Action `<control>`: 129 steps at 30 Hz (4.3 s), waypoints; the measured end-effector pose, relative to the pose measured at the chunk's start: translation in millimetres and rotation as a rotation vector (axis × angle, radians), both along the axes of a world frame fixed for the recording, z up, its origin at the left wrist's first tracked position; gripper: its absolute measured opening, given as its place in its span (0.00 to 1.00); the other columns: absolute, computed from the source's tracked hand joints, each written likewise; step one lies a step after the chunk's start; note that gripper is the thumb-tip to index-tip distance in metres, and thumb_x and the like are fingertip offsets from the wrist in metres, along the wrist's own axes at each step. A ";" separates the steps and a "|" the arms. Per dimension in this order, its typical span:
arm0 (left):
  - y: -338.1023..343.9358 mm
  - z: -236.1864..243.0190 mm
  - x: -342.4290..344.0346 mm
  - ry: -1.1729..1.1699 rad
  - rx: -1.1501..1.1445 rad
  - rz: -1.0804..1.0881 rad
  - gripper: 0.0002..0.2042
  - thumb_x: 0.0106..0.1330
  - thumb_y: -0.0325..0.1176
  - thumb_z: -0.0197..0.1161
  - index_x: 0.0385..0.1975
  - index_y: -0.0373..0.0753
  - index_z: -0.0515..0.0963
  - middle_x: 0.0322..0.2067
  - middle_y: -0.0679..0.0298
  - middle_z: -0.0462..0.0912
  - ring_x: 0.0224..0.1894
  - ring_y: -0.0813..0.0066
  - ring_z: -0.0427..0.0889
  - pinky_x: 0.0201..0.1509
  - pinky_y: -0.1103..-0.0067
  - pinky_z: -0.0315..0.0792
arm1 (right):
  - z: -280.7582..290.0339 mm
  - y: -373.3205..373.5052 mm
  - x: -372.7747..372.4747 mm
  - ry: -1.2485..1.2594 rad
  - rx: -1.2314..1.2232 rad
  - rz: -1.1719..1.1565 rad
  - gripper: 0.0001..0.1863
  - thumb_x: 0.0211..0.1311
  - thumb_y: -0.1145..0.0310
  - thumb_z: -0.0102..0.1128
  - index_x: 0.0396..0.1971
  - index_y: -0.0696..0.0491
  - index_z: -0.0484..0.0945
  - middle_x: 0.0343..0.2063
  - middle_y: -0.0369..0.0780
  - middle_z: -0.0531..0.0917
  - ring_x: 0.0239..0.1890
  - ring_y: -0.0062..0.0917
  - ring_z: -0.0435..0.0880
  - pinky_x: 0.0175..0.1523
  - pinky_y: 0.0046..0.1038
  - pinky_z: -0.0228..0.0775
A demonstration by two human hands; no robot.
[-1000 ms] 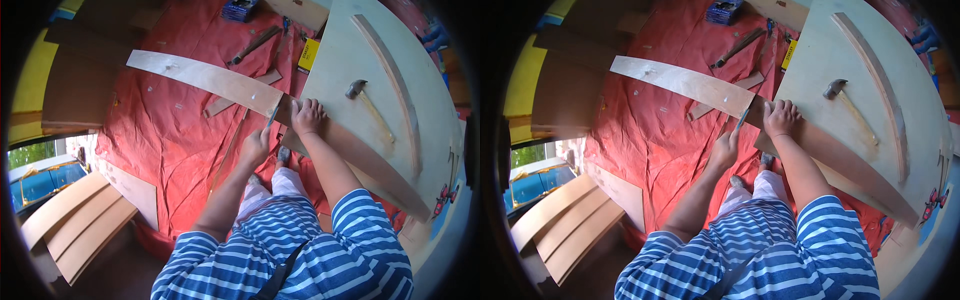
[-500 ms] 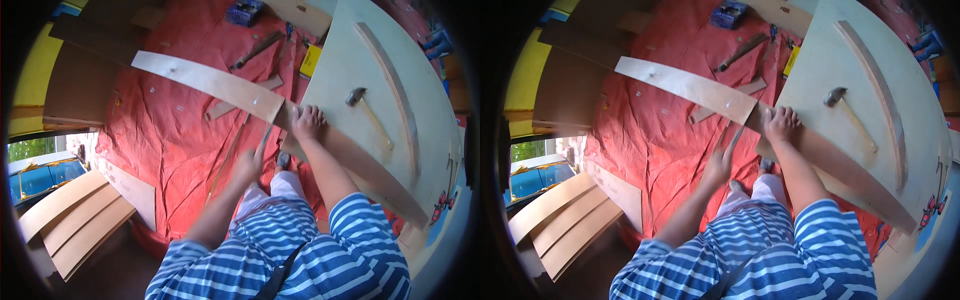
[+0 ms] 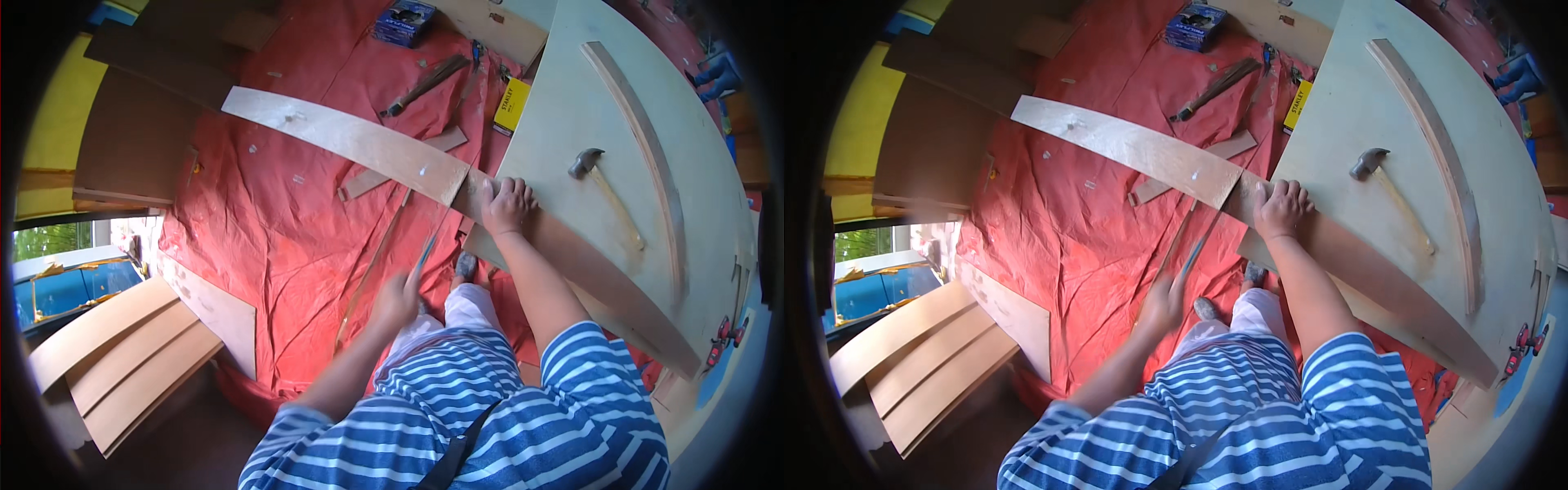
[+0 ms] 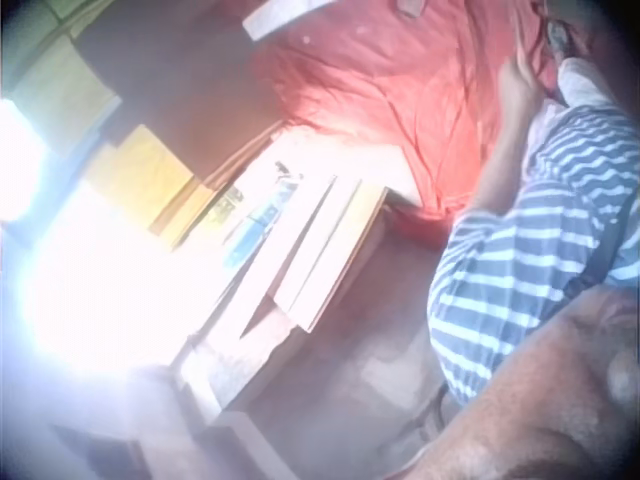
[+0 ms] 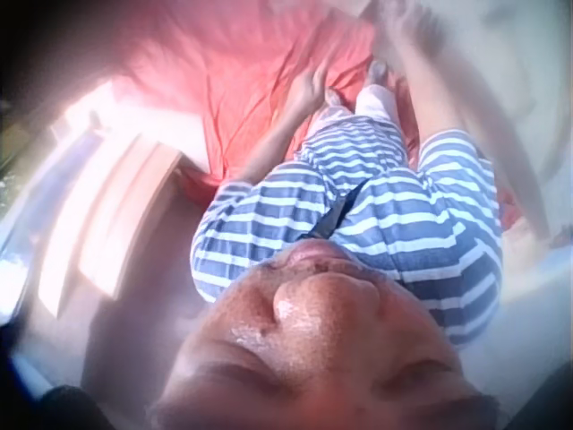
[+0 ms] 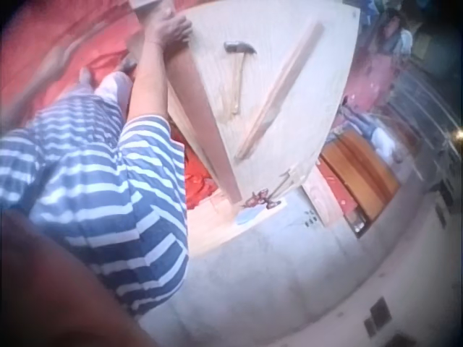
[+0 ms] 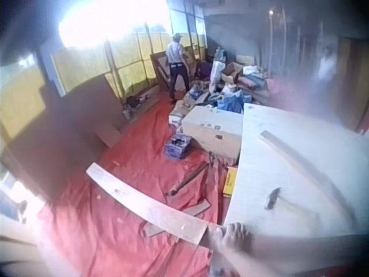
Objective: The person cuts a wooden board using a hand saw, aligns it on the workbench, and hammers nails into the board using a hammer.
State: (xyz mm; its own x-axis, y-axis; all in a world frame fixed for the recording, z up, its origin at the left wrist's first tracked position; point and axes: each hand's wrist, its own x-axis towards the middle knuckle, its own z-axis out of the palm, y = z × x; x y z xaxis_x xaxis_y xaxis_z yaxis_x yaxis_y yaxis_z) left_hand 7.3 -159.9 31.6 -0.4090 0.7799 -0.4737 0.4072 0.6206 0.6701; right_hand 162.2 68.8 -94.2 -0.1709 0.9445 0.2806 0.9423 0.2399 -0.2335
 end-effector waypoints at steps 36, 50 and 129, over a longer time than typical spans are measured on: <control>10.7 -74.1 -18.7 -0.042 0.260 0.095 0.26 0.80 0.52 0.41 0.28 0.36 0.72 0.15 0.68 0.69 0.16 0.77 0.71 0.22 0.75 0.68 | 17.0 -10.8 -26.9 0.005 -0.049 0.032 0.18 0.60 0.46 0.59 0.33 0.48 0.76 0.40 0.41 0.78 0.48 0.40 0.74 0.48 0.48 0.61; 34.4 -76.5 -21.8 -0.395 0.275 0.242 0.26 0.80 0.54 0.41 0.26 0.38 0.70 0.15 0.68 0.68 0.15 0.78 0.69 0.20 0.76 0.66 | 17.6 -9.8 -21.5 -0.002 -0.046 0.027 0.18 0.60 0.47 0.59 0.33 0.47 0.76 0.40 0.41 0.78 0.46 0.40 0.75 0.49 0.48 0.62; 222.4 9.2 -169.4 0.175 0.761 -0.758 0.64 0.35 0.46 0.81 0.70 0.23 0.46 0.55 0.36 0.66 0.54 0.39 0.71 0.60 0.58 0.70 | 204.8 -12.8 -65.3 0.015 0.213 0.186 0.56 0.23 0.47 0.82 0.60 0.50 0.66 0.54 0.44 0.69 0.58 0.41 0.69 0.62 0.48 0.51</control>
